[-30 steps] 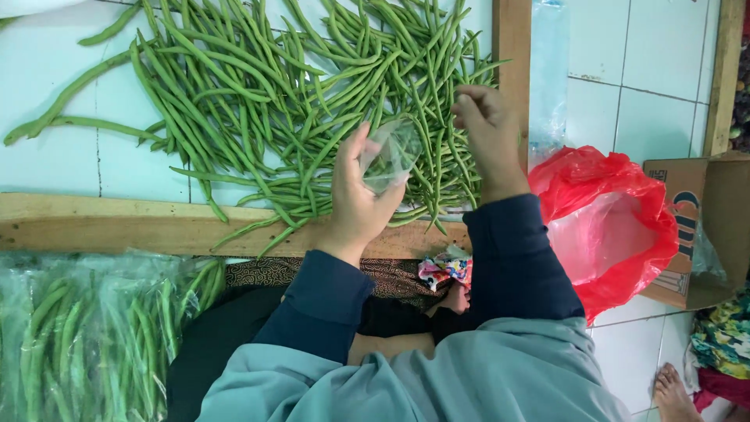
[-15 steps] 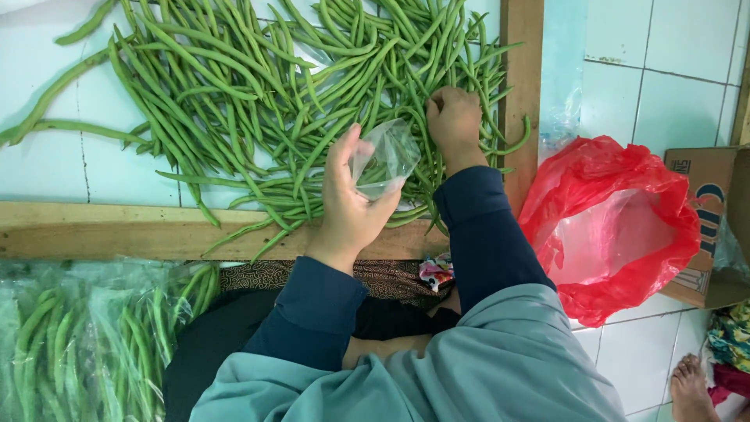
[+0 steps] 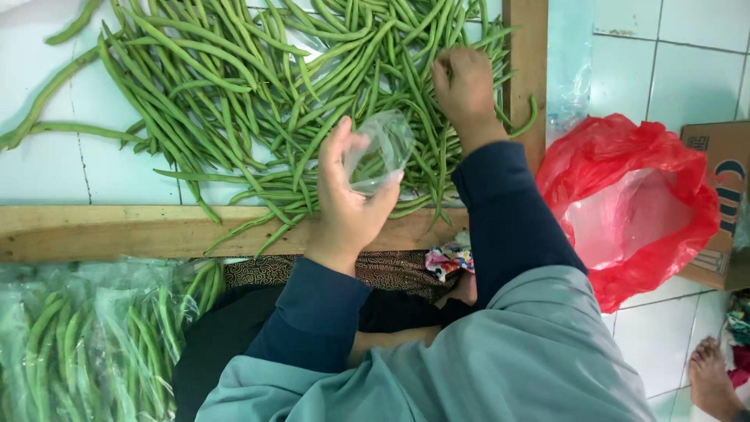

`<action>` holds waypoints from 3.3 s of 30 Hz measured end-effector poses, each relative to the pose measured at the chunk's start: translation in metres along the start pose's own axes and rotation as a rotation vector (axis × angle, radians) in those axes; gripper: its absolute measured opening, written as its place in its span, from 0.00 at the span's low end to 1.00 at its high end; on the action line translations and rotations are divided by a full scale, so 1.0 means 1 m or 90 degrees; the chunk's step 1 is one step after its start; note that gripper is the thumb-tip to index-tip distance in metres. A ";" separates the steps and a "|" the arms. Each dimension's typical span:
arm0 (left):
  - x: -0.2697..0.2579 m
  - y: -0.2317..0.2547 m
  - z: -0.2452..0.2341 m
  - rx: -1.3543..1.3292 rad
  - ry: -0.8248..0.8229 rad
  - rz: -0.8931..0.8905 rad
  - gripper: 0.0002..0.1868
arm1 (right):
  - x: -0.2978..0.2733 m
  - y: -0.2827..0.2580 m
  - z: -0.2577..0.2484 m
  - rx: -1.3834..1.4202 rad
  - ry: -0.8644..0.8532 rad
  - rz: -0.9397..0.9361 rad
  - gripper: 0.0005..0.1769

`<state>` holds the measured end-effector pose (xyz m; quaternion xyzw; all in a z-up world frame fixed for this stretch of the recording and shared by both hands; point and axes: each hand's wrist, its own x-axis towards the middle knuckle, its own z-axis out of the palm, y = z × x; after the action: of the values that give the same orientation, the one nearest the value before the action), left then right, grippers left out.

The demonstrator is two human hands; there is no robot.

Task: Bagging green beans into small plastic bags for retail packaging

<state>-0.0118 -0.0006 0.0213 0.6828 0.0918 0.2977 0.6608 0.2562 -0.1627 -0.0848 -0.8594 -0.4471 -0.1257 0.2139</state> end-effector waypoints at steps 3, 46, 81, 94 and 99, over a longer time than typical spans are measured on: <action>0.001 0.000 0.002 0.011 -0.033 0.024 0.44 | 0.030 0.015 0.024 0.013 -0.020 0.003 0.14; 0.006 -0.015 0.009 0.030 0.055 0.091 0.42 | -0.063 -0.087 -0.121 0.383 0.269 0.285 0.07; 0.001 -0.018 0.006 0.155 -0.067 0.105 0.51 | 0.024 -0.212 -0.224 0.581 -0.025 0.218 0.09; 0.007 -0.010 0.007 0.085 -0.042 0.098 0.48 | -0.006 -0.191 -0.178 0.654 -0.030 0.183 0.16; 0.008 -0.008 0.007 0.089 -0.040 0.107 0.50 | -0.001 -0.198 -0.183 0.189 -0.067 0.013 0.24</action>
<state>0.0006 -0.0014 0.0162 0.7414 0.0335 0.3235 0.5869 0.0881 -0.1501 0.1256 -0.8283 -0.4625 -0.0111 0.3160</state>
